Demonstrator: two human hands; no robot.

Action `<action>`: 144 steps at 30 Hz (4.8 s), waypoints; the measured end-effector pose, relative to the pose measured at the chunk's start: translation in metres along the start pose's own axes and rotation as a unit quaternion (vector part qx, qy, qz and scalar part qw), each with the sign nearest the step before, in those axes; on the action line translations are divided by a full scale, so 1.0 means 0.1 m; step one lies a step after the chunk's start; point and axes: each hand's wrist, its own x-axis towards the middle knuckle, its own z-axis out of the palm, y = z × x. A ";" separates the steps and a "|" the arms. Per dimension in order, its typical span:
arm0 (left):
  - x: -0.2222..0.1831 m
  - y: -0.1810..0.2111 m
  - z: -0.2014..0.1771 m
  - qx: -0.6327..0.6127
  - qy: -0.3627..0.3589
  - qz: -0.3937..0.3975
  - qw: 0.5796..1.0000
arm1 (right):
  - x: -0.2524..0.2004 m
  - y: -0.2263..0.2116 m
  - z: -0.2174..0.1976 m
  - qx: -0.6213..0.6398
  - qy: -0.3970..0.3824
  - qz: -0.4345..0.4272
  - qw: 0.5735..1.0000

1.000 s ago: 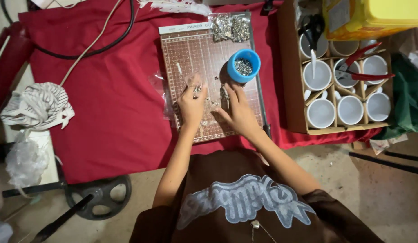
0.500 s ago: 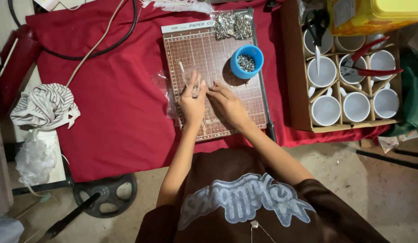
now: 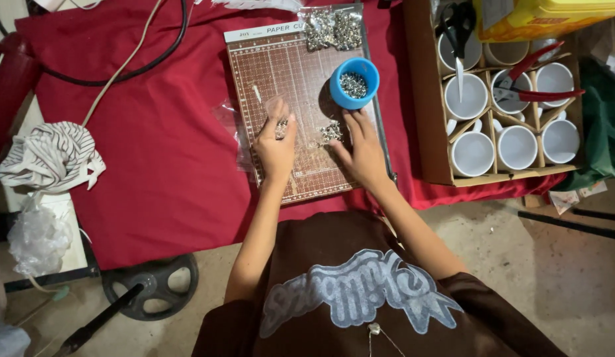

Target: The recorder is sorting and counting small metal lobster clasps on a cutting mat in a print shop workspace.

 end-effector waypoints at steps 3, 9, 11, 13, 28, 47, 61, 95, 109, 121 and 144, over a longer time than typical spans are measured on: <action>0.03 0.06 -0.04 -0.029 -0.030 -0.029 0.999 | 0.07 -0.19 0.07 -0.008 -0.031 -0.006 0.999; 0.05 0.22 -0.10 -0.072 -0.045 0.014 0.996 | 0.16 -0.33 0.16 0.005 -0.052 -0.053 0.997; 0.01 0.14 -0.10 -0.062 -0.042 0.016 0.997 | 0.11 -0.18 0.27 0.000 -0.062 -0.066 0.996; 0.01 0.15 -0.17 -0.054 -0.039 0.018 0.998 | 0.08 -0.04 0.30 -0.007 -0.071 -0.080 0.994; 0.33 0.30 -0.46 -0.058 -0.197 -0.193 0.960 | 0.13 0.06 -0.02 0.017 -0.113 -0.141 0.983; 0.25 0.39 -0.38 0.067 -0.252 -0.086 0.961 | 0.98 -0.63 -0.68 0.171 -0.043 -0.082 0.981; 0.29 0.59 -0.34 0.100 -0.293 -0.096 0.946 | 1.05 -0.74 -0.68 0.150 -0.045 -0.171 0.973; 0.20 0.29 -0.26 -0.061 -0.185 -0.133 0.972 | 0.30 -0.19 -0.20 -0.012 -0.086 -0.171 0.981; 0.13 0.22 -0.25 -0.158 -0.166 -0.130 0.965 | 0.08 0.00 -0.33 0.025 -0.092 -0.105 0.990; 0.03 0.15 -0.19 -0.145 -0.133 -0.141 0.970 | 0.20 -0.10 0.00 -0.108 -0.041 -0.059 0.992; -0.12 0.03 -0.15 0.032 -0.102 -0.014 0.994 | 0.58 -0.11 -0.05 -0.001 -0.008 -0.186 0.982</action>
